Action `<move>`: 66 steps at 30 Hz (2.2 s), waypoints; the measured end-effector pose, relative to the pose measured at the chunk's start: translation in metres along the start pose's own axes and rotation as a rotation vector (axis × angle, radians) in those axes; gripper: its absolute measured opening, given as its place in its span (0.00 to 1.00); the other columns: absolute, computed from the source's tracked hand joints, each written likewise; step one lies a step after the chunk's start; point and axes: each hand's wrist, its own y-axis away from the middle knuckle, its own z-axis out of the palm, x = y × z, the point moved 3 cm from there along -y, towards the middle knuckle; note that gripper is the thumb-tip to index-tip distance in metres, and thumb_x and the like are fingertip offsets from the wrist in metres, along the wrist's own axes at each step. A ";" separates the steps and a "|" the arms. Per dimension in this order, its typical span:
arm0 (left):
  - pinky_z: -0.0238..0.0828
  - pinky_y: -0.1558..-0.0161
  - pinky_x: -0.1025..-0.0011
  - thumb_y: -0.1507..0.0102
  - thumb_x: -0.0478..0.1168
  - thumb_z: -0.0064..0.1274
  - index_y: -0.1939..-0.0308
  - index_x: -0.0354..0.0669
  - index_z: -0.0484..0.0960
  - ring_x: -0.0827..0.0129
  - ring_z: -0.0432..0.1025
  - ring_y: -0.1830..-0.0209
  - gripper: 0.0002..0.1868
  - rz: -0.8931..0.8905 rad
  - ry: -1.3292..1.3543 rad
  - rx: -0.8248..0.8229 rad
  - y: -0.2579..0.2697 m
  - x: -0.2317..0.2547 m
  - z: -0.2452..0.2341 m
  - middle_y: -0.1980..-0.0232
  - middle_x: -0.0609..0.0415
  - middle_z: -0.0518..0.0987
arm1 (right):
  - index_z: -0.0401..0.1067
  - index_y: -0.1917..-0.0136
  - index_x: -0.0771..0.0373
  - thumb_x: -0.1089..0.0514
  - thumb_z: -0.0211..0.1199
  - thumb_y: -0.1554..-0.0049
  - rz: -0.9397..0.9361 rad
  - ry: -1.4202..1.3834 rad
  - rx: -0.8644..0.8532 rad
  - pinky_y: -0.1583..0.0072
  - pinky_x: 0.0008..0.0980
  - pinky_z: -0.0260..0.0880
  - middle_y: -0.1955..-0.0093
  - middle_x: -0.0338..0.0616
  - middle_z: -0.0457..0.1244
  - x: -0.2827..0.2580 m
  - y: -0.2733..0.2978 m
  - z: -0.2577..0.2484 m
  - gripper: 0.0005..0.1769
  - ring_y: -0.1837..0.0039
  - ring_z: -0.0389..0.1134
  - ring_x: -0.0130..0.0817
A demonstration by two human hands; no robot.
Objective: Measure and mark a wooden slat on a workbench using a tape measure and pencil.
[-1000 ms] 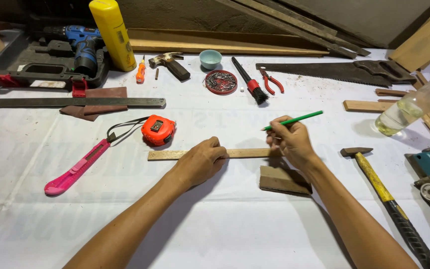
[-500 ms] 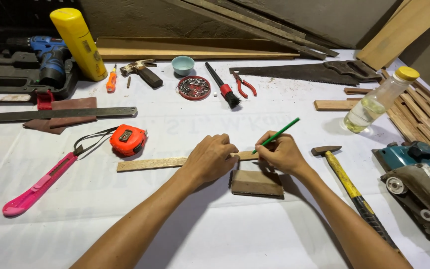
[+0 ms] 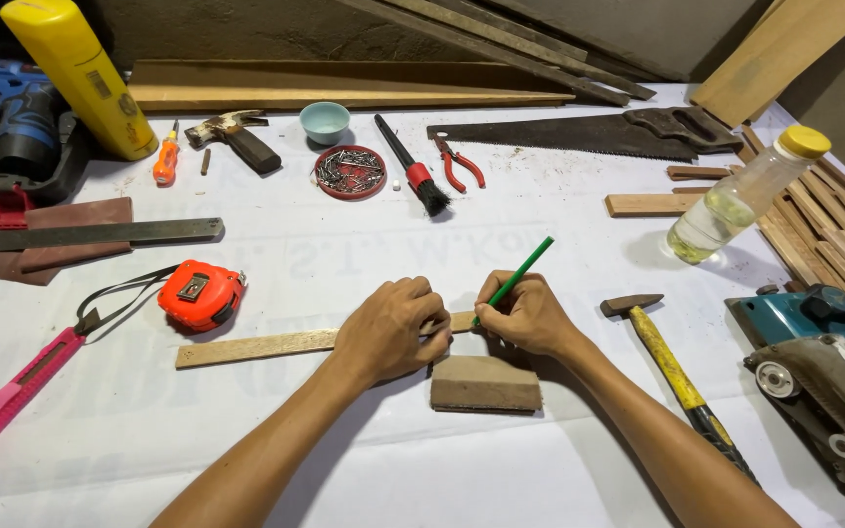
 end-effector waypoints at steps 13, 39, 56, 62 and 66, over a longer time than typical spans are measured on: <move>0.69 0.61 0.65 0.44 0.41 0.62 0.73 0.46 0.80 0.67 0.70 0.68 0.07 0.031 0.008 0.041 0.001 -0.001 0.000 0.69 0.58 0.75 | 0.70 0.59 0.65 0.58 0.61 0.40 0.079 -0.064 0.090 0.72 0.24 0.62 0.73 0.42 0.67 0.007 -0.006 0.001 0.08 0.74 0.65 0.26; 0.72 0.65 0.71 0.30 0.50 0.50 0.52 0.43 0.88 0.72 0.74 0.71 0.17 -0.174 0.428 0.154 0.040 -0.003 -0.025 0.65 0.56 0.84 | 0.78 0.50 0.67 0.60 0.66 0.46 -0.282 0.815 0.176 0.57 0.39 0.75 0.60 0.50 0.69 -0.058 0.048 0.034 0.12 0.62 0.72 0.45; 0.72 0.52 0.62 0.40 0.43 0.62 0.59 0.45 0.88 0.60 0.75 0.56 0.09 -0.212 0.008 -0.070 0.125 -0.008 -0.082 0.59 0.51 0.80 | 0.80 0.51 0.59 0.55 0.67 0.45 -0.201 0.774 -0.123 0.58 0.42 0.71 0.55 0.42 0.68 -0.104 0.039 0.115 0.10 0.62 0.70 0.41; 0.67 0.52 0.60 0.42 0.38 0.62 0.56 0.41 0.87 0.60 0.73 0.53 0.12 -0.070 -0.157 0.193 0.123 -0.033 -0.085 0.55 0.52 0.80 | 0.79 0.44 0.62 0.56 0.68 0.48 -0.265 0.847 0.115 0.52 0.38 0.72 0.49 0.43 0.67 -0.079 0.018 0.103 0.18 0.54 0.68 0.37; 0.69 0.50 0.60 0.38 0.39 0.60 0.53 0.44 0.86 0.60 0.73 0.55 0.09 -0.228 -0.118 0.127 0.118 -0.054 -0.075 0.57 0.53 0.81 | 0.79 0.45 0.58 0.56 0.66 0.44 -0.034 0.823 0.074 0.43 0.35 0.70 0.50 0.38 0.68 -0.075 0.014 0.096 0.13 0.47 0.66 0.35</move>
